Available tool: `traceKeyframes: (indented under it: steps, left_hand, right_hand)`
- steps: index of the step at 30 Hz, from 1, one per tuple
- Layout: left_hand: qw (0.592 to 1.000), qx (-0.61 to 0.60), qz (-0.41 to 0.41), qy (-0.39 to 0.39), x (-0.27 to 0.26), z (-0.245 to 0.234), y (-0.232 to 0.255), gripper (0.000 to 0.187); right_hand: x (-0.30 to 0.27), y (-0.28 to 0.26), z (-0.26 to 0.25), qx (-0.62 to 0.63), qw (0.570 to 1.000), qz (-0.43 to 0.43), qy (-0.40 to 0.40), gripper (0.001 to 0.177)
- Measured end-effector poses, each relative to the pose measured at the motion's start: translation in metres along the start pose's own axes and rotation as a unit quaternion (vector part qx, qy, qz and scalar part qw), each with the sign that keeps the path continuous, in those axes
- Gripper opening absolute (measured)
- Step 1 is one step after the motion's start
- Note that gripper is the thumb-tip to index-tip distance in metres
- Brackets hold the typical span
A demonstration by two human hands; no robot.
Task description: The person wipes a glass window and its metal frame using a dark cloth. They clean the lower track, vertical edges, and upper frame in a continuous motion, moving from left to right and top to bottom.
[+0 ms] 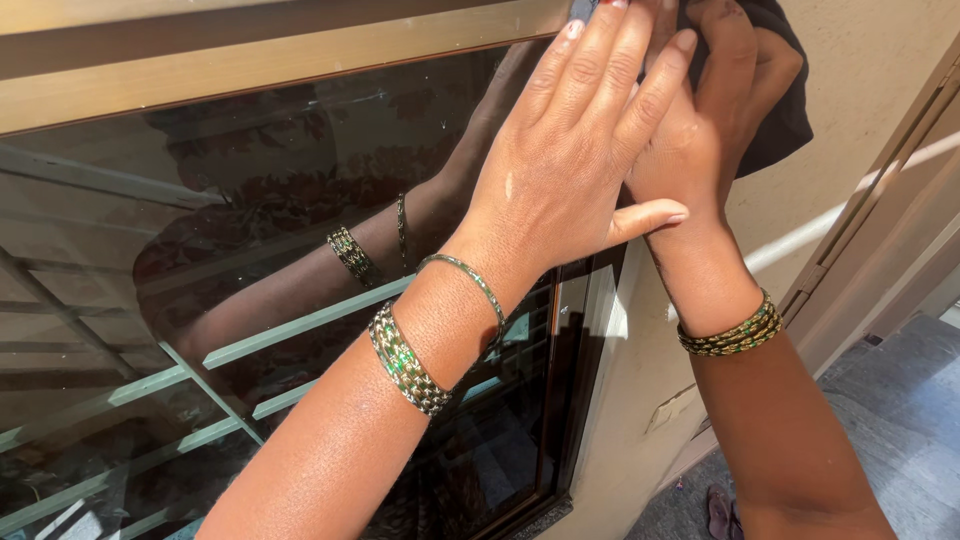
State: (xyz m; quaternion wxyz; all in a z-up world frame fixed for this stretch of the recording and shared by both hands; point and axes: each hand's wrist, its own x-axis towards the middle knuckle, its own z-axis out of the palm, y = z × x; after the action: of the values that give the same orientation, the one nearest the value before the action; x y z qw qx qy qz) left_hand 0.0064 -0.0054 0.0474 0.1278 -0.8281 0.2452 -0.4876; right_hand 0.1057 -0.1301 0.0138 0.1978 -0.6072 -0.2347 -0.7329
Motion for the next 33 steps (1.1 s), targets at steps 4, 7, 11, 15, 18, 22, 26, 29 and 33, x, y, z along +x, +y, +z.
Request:
traceKeyframes:
  steps: [4, 7, 11, 15, 18, 22, 26, 29, 33]
  left_hand:
    - [0.999, -0.046, 0.000, 0.005, -0.026, 0.008, 0.011, 0.113]
    - [0.999, -0.042, -0.002, -0.027, -0.053, 0.020, 0.025, 0.114]
    - [0.997, -0.069, -0.006, -0.044, -0.098, 0.040, 0.047, 0.106]
    - [0.992, -0.111, -0.011, -0.053, -0.145, 0.060, 0.073, 0.097]
    - [0.992, -0.100, -0.012, -0.080, -0.174, 0.068, 0.095, 0.096]
    - [0.994, -0.084, -0.025, -0.065, -0.179, 0.071, 0.103, 0.094]
    - [0.992, -0.120, -0.024, -0.041, -0.150, 0.059, 0.082, 0.098]
    - [0.992, -0.120, -0.024, -0.031, -0.120, 0.043, 0.062, 0.105]
    - [0.993, -0.113, -0.010, -0.014, -0.095, 0.029, 0.045, 0.109]
  right_hand:
    - [-0.031, -0.009, -0.004, 0.060, 0.995, 0.073, -0.020, 0.025]
    - [-0.068, -0.014, -0.013, 0.134, 0.984, 0.115, -0.029, 0.026]
    - [-0.126, -0.031, -0.023, 0.108, 0.986, 0.130, -0.014, 0.026]
    - [-0.185, -0.047, -0.050, 0.018, 0.998, 0.042, -0.041, 0.022]
    - [-0.217, -0.058, -0.063, 0.050, 0.995, 0.054, -0.065, 0.020]
    - [-0.228, -0.059, -0.069, 0.038, 0.993, 0.066, -0.092, 0.021]
    - [-0.193, -0.039, -0.055, 0.070, 0.944, 0.207, -0.246, 0.019]
    - [-0.159, -0.043, -0.039, 0.065, 0.986, 0.150, -0.043, 0.023]
    - [-0.127, -0.039, -0.037, 0.011, 0.995, 0.080, -0.055, 0.024]
